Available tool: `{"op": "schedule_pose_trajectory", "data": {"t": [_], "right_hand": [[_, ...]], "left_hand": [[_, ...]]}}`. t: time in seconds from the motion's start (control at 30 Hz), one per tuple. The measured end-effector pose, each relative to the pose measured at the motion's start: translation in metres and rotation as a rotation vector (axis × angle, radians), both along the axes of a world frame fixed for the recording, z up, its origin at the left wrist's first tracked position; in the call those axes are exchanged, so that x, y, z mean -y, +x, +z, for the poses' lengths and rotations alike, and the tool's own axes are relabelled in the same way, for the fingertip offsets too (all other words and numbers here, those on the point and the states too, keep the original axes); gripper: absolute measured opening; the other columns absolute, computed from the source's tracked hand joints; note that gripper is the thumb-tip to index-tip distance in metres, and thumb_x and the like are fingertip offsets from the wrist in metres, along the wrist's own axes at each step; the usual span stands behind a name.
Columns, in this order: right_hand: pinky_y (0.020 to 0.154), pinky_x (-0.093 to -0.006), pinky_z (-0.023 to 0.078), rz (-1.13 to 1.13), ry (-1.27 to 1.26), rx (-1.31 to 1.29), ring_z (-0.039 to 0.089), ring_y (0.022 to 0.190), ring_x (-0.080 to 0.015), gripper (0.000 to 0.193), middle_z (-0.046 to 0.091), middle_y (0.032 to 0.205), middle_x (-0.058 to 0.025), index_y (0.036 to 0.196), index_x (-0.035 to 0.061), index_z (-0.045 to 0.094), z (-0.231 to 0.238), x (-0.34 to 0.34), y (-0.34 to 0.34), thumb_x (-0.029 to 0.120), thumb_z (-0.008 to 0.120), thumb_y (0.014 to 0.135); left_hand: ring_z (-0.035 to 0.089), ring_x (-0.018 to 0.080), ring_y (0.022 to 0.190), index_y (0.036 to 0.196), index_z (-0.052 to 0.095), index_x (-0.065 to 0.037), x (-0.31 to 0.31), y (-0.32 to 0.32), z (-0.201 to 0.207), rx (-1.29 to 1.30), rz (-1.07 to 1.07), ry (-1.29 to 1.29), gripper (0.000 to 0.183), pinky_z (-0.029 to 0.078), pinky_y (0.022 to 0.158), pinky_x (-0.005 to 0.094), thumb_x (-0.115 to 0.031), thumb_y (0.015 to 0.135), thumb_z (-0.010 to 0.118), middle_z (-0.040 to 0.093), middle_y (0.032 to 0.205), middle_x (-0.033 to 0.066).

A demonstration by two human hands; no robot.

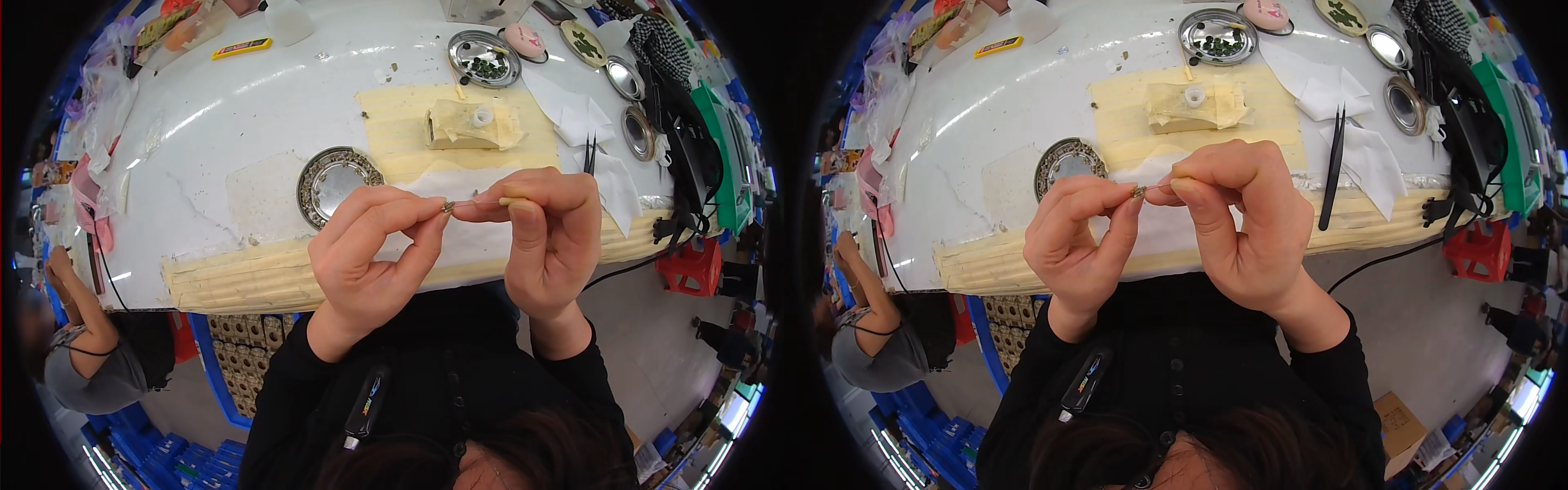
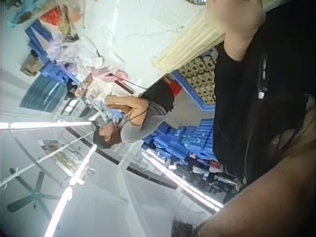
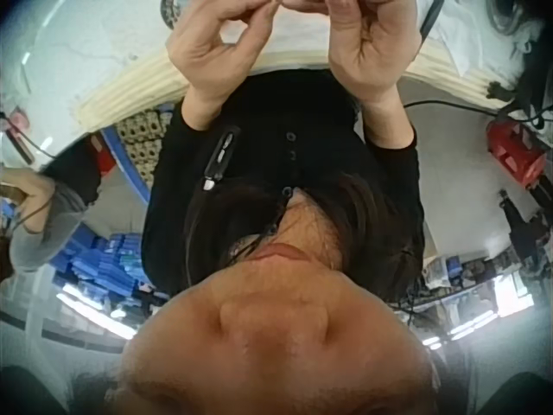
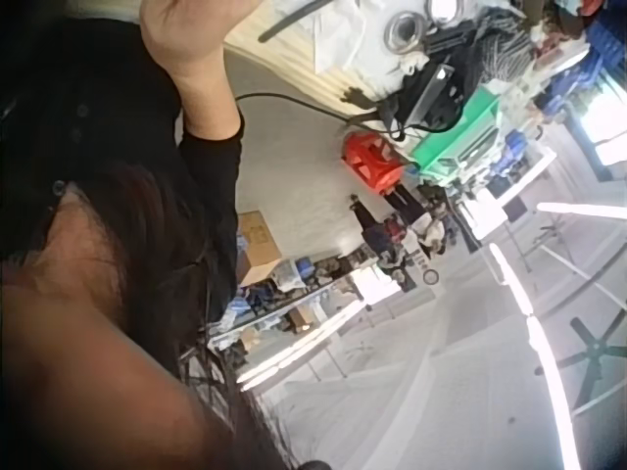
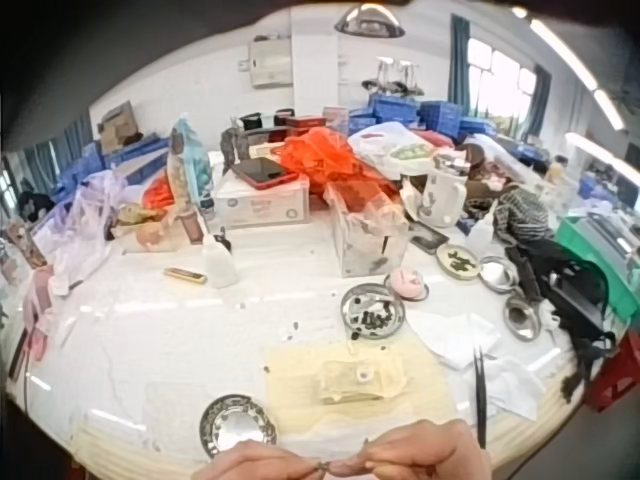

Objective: Assemble small mechanical or electronic components at a workbench.

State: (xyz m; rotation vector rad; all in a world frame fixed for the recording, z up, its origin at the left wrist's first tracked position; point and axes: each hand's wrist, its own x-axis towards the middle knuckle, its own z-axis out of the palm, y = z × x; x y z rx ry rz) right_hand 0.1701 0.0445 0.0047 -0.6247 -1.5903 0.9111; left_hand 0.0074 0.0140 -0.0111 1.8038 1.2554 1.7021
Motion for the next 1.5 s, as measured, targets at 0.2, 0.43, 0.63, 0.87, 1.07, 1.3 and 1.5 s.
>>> {"op": "schedule_pose_trajectory", "data": {"t": [0.2, 0.43, 0.63, 0.87, 1.07, 1.3, 1.5], "right_hand": [[0.063, -0.0269, 0.054, -0.094, 0.182, 0.146, 0.068, 0.076, -0.0211, 0.013, 0.065, 0.087, -0.0106, 0.099, -0.003, 0.056, 0.0, 0.001, 0.0, -0.002, 0.063, 0.088], [0.062, -0.0286, 0.053, -0.118, 0.314, 0.208, 0.066, 0.072, -0.0235, 0.016, 0.066, 0.084, -0.0105, 0.097, -0.003, 0.059, 0.0, -0.002, 0.0, -0.002, 0.069, 0.084], [0.062, -0.0286, 0.053, -0.105, 0.24, 0.155, 0.066, 0.072, -0.0223, 0.014, 0.065, 0.084, -0.0107, 0.096, -0.0036, 0.059, -0.002, -0.002, 0.0, -0.003, 0.068, 0.084], [0.064, -0.0265, 0.053, -0.12, 0.11, 0.135, 0.066, 0.072, -0.0179, 0.009, 0.066, 0.085, -0.01, 0.096, -0.0032, 0.056, -0.001, 0.001, 0.002, 0.0, 0.063, 0.09], [0.067, -0.0215, 0.053, -0.203, 0.004, -0.118, 0.067, 0.076, -0.0125, 0.011, 0.064, 0.083, -0.008, 0.094, -0.0046, 0.055, 0.01, -0.019, 0.006, 0.006, 0.057, 0.096], [0.06, -0.0234, 0.049, -0.43, 0.332, 0.303, 0.06, 0.065, -0.0144, 0.007, 0.063, 0.079, -0.0061, 0.087, -0.0011, 0.062, 0.014, -0.051, 0.013, 0.001, 0.068, 0.086], [0.061, -0.0247, 0.048, -0.455, 0.322, 0.293, 0.058, 0.066, -0.0153, 0.007, 0.064, 0.08, -0.0058, 0.086, -0.0002, 0.062, 0.007, -0.047, 0.017, 0.002, 0.069, 0.085]], "left_hand": [[0.063, 0.0133, 0.064, 0.091, 0.07, 0.002, 0.0, 0.0, 0.0, -0.003, 0.003, 0.002, 0.019, 0.049, 0.057, 0.0234, 0.009, 0.073, 0.073, 0.065, 0.081, 0.0092], [0.063, 0.0134, 0.065, 0.091, 0.07, 0.002, 0.0, 0.001, 0.001, -0.041, 0.025, 0.011, 0.019, 0.05, 0.057, 0.0234, 0.008, 0.073, 0.073, 0.064, 0.081, 0.0092], [0.063, 0.0133, 0.064, 0.091, 0.07, 0.002, 0.0, 0.0, 0.001, -0.041, 0.017, 0.008, 0.019, 0.05, 0.057, 0.0233, 0.009, 0.073, 0.073, 0.064, 0.081, 0.0091], [0.063, 0.013, 0.064, 0.09, 0.069, 0.002, 0.001, 0.0, 0.001, -0.022, 0.02, -0.002, 0.019, 0.05, 0.057, 0.0232, 0.009, 0.073, 0.073, 0.064, 0.081, 0.0092], [0.063, 0.0129, 0.064, 0.089, 0.069, 0.003, 0.0, 0.001, 0.002, -0.031, 0.018, 0.002, 0.018, 0.05, 0.056, 0.0231, 0.01, 0.073, 0.073, 0.064, 0.081, 0.009], [0.063, 0.013, 0.063, 0.088, 0.069, 0.003, 0.0, 0.002, 0.001, -0.019, 0.031, 0.008, 0.017, 0.049, 0.056, 0.0229, 0.01, 0.073, 0.073, 0.064, 0.08, 0.0091], [0.063, 0.0147, 0.064, 0.088, 0.069, 0.003, -0.001, 0.003, 0.001, -0.02, 0.039, 0.036, 0.018, 0.05, 0.057, 0.024, 0.01, 0.072, 0.073, 0.065, 0.08, 0.0096]]}}
